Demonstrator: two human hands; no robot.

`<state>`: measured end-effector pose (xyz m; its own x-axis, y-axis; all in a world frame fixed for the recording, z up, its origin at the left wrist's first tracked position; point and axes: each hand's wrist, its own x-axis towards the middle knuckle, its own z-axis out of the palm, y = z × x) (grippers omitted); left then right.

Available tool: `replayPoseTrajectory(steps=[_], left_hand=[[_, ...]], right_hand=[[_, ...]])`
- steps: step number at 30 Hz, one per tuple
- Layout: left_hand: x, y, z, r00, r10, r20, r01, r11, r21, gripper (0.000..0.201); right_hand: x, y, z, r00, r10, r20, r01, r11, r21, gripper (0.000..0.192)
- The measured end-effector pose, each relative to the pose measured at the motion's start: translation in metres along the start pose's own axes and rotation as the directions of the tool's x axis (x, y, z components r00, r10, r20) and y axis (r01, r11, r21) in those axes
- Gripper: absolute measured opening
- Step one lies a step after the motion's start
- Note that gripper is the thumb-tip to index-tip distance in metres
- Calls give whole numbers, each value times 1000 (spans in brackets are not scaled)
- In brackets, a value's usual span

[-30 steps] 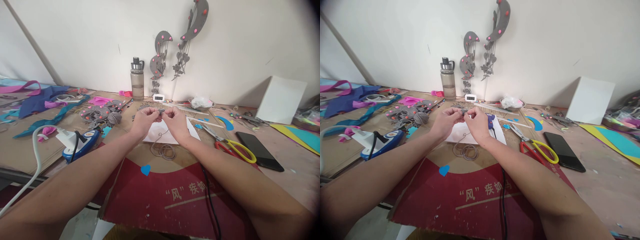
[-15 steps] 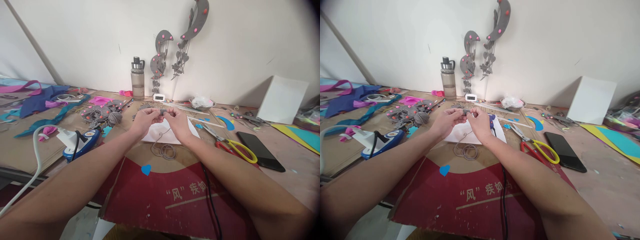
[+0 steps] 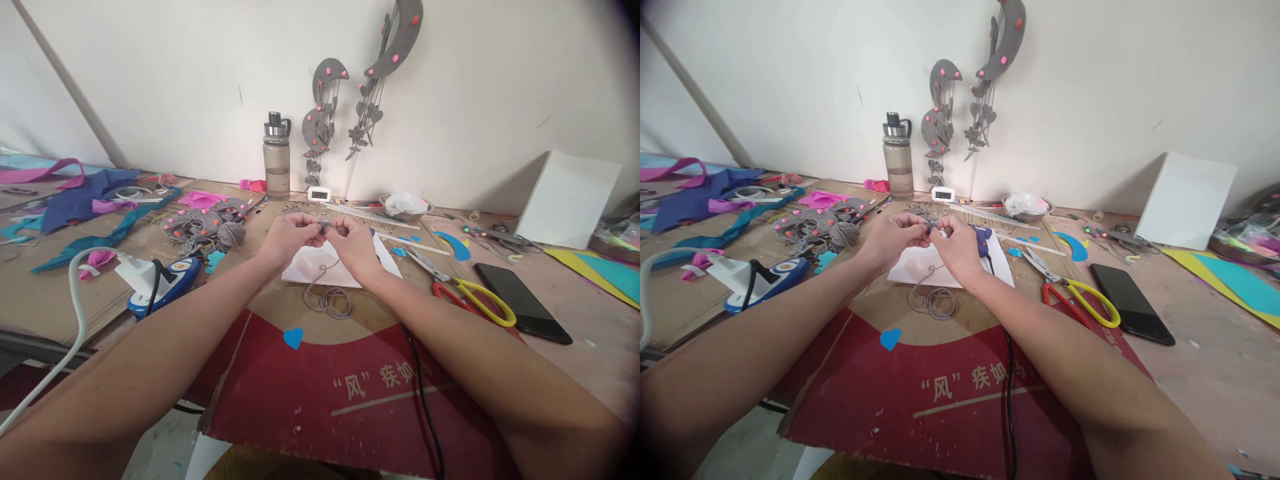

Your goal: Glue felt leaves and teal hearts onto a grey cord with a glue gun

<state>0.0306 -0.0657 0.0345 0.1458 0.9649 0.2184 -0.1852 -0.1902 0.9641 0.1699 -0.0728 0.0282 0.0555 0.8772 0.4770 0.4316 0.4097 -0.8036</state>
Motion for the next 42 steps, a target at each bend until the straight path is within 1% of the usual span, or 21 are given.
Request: replayPoseTrajectory(steps=[5, 7, 9, 11, 12, 15, 17, 19, 21, 24, 27, 31, 35, 42], left_hand=[[1, -1, 0, 999, -47, 9, 48, 999, -23, 4], [1, 1, -2, 995, -83, 54, 86, 995, -49, 6], [2, 5, -7, 984, -120, 129, 129, 990, -61, 10], [2, 9, -12, 969, -151, 193, 163, 986, -47, 16], [3, 11, -14, 967, -156, 201, 165, 986, -33, 19], [5, 12, -18, 979, -118, 164, 109, 992, 67, 21], [7, 10, -18, 989, -76, 128, 54, 984, 168, 19], [8, 8, -18, 994, -52, 94, 29, 972, 233, 16], [8, 6, -18, 997, -47, 57, 32, 971, 237, 13], [8, 6, -18, 998, -52, 26, 46, 983, 179, 14], [7, 8, -18, 998, -54, 27, 50, 990, 129, 14], [6, 7, -17, 998, -55, 22, 52, 991, 127, 16], [6, 4, -17, 998, -47, 43, 39, 986, 164, 16], [12, 5, -27, 984, -90, 152, 42, 954, 297, 12]], right_hand=[[-1, 2, 2, 999, 24, 27, -25, 999, 37, 9], [0, 3, 2, 998, 49, 39, -51, 997, 58, 10], [1, 4, 1, 997, 68, 44, -71, 994, 78, 11], [2, 3, -1, 996, 81, 46, -85, 991, 100, 11], [2, 2, -1, 995, 89, 50, -94, 990, 109, 10], [2, 1, -3, 991, 113, 75, -121, 986, 111, 10], [2, 1, -3, 990, 114, 84, -122, 987, 100, 11], [3, 4, -3, 991, 96, 98, -105, 990, 94, 14], [4, 8, -3, 989, 72, 125, -85, 991, 100, 17], [6, 14, -2, 986, 45, 158, -64, 991, 120, 26], [7, 17, -2, 987, 34, 156, -55, 990, 132, 30], [5, 14, -2, 990, 49, 136, -67, 989, 133, 27], [5, 11, -3, 993, 51, 111, -64, 990, 126, 22], [3, 6, -5, 994, 35, 101, -40, 998, 42, 14]])
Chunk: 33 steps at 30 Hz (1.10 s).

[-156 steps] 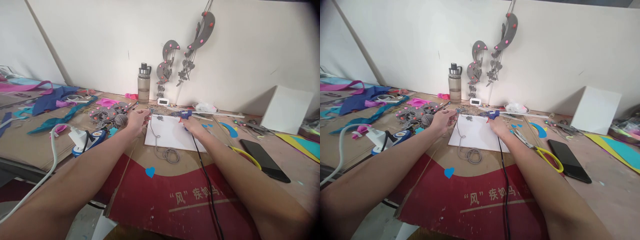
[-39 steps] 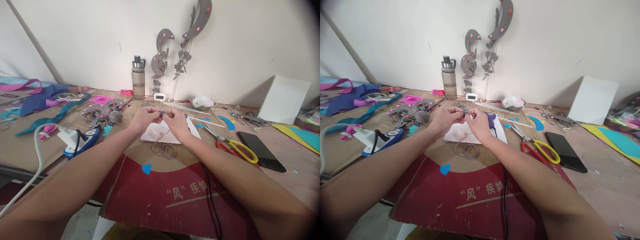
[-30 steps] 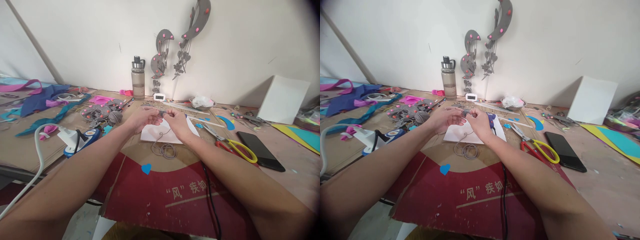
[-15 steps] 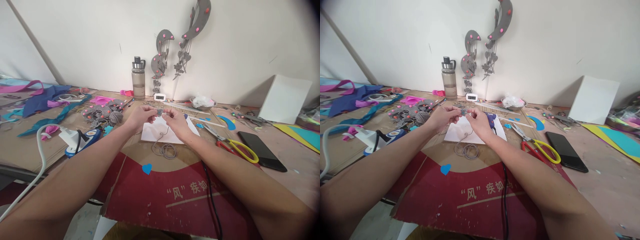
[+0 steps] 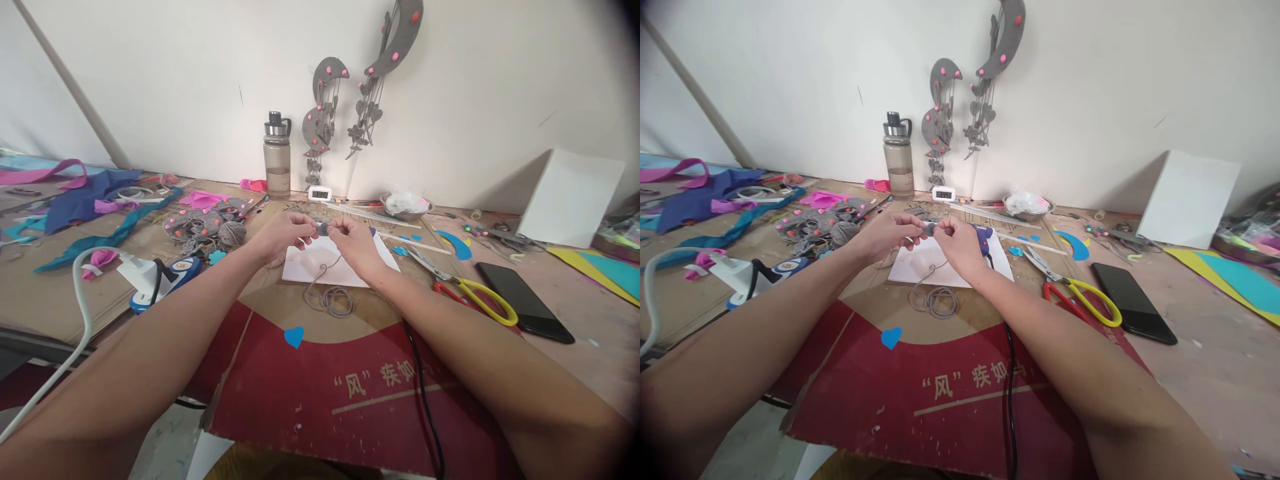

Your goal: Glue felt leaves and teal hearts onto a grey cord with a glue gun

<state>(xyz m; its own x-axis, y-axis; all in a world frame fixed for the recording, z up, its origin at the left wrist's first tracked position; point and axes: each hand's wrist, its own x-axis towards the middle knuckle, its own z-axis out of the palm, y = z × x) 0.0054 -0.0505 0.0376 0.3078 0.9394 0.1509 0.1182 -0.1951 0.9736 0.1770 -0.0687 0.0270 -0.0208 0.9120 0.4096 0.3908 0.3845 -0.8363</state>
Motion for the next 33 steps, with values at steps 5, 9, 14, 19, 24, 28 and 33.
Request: replayPoseTrajectory(steps=[5, 9, 14, 19, 24, 28, 33], left_hand=[[-3, 4, 0, 998, 55, -32, -49, 985, 163, 16], [-7, 9, 5, 996, 76, -35, -66, 971, 230, 14], [-7, 10, 6, 997, 53, -63, -37, 972, 231, 12], [-5, 5, 6, 996, 59, -68, -37, 956, 290, 8], [-3, 0, 6, 992, 79, -98, -45, 950, 308, 8], [-2, -1, 6, 988, 18, -153, 13, 980, 199, 9], [-2, -2, 6, 998, -14, -55, 17, 998, 61, 15]], right_hand=[[0, 0, 2, 1000, -3, 21, 4, 999, -47, 11], [-1, 0, 3, 999, 11, 40, -9, 999, -46, 12], [-2, 0, 4, 999, -14, 45, 17, 998, -68, 13], [-4, -1, 6, 999, -20, 50, 24, 996, -82, 10], [-4, -1, 4, 994, -6, 110, 9, 1000, -30, 15], [-2, 2, 2, 990, -20, 138, 18, 1000, 17, 23], [2, 8, 1, 996, -4, 86, 4, 1000, 5, 20]])
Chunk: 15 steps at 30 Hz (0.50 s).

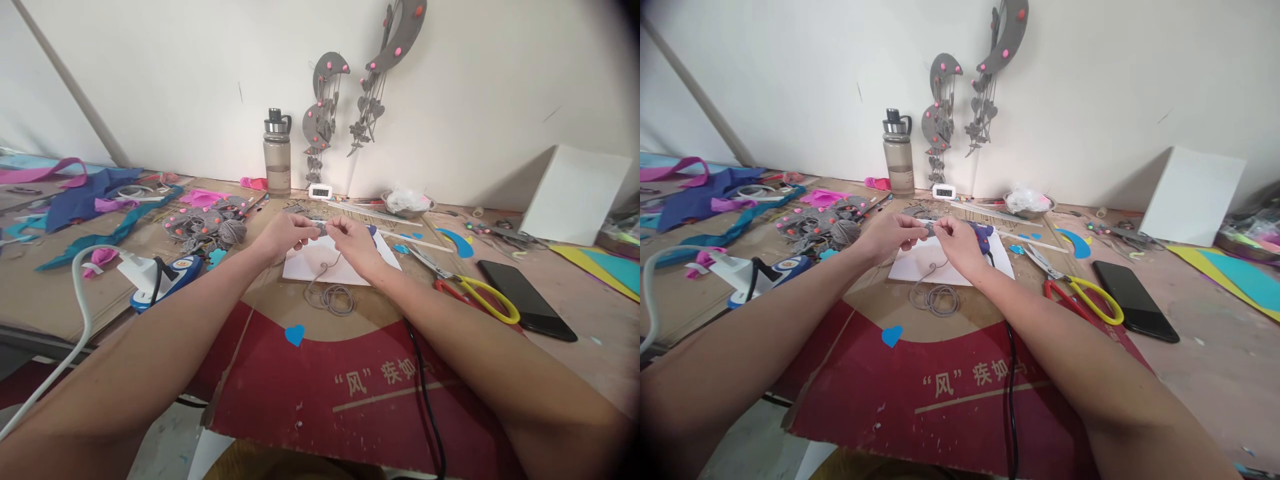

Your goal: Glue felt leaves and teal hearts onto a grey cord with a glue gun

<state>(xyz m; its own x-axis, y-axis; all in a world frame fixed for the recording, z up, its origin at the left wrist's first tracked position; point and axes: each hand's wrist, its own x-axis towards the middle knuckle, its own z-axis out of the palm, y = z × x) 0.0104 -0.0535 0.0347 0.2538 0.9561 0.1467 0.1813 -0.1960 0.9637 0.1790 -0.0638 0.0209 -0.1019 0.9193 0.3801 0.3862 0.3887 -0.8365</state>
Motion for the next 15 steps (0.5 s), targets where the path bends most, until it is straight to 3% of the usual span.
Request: replayPoseTrajectory(steps=[6, 15], left_hand=[[3, -4, -10, 972, -14, 236, 40, 993, -107, 35], [2, 1, -8, 990, 5, 142, -3, 1000, -17, 21]], right_hand=[[2, 3, -3, 1000, -23, -1, 23, 999, -22, 19], [-3, -4, -1, 982, -190, -16, 183, 964, -195, 13]])
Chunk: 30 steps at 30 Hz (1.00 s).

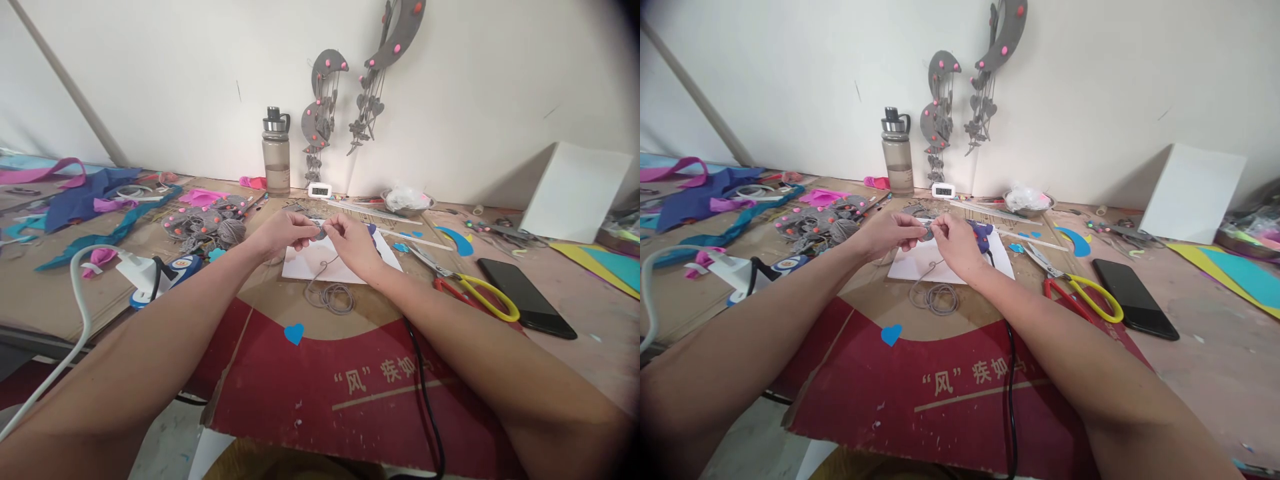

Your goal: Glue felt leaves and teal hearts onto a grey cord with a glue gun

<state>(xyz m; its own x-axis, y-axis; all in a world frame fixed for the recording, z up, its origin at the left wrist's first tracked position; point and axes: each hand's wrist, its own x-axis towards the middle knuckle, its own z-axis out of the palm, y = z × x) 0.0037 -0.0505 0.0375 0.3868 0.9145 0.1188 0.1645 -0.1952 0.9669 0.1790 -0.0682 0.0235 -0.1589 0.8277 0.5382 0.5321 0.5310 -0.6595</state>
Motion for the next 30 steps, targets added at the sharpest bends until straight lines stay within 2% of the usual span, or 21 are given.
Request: replayPoseTrajectory(steps=[7, 10, 16, 21, 30], left_hand=[[-1, 2, 6, 989, -75, -127, 57, 989, -134, 14], [0, 1, 6, 987, -95, -130, 70, 981, -183, 18], [2, -4, 8, 988, -78, -131, 41, 963, -265, 22], [2, -5, 10, 987, -31, -160, -24, 943, -331, 23], [3, -5, 13, 990, -9, -140, -46, 922, -383, 25]], right_hand=[[-3, 1, 1, 998, -38, -51, 38, 999, -4, 7], [-3, 2, 2, 995, -71, -65, 69, 997, -26, 3], [-3, 2, 2, 996, -46, -74, 42, 998, -51, 7], [-2, 2, 2, 997, -38, -71, 33, 997, -76, 10], [-3, 1, 3, 996, -35, -79, 27, 994, -104, 13]])
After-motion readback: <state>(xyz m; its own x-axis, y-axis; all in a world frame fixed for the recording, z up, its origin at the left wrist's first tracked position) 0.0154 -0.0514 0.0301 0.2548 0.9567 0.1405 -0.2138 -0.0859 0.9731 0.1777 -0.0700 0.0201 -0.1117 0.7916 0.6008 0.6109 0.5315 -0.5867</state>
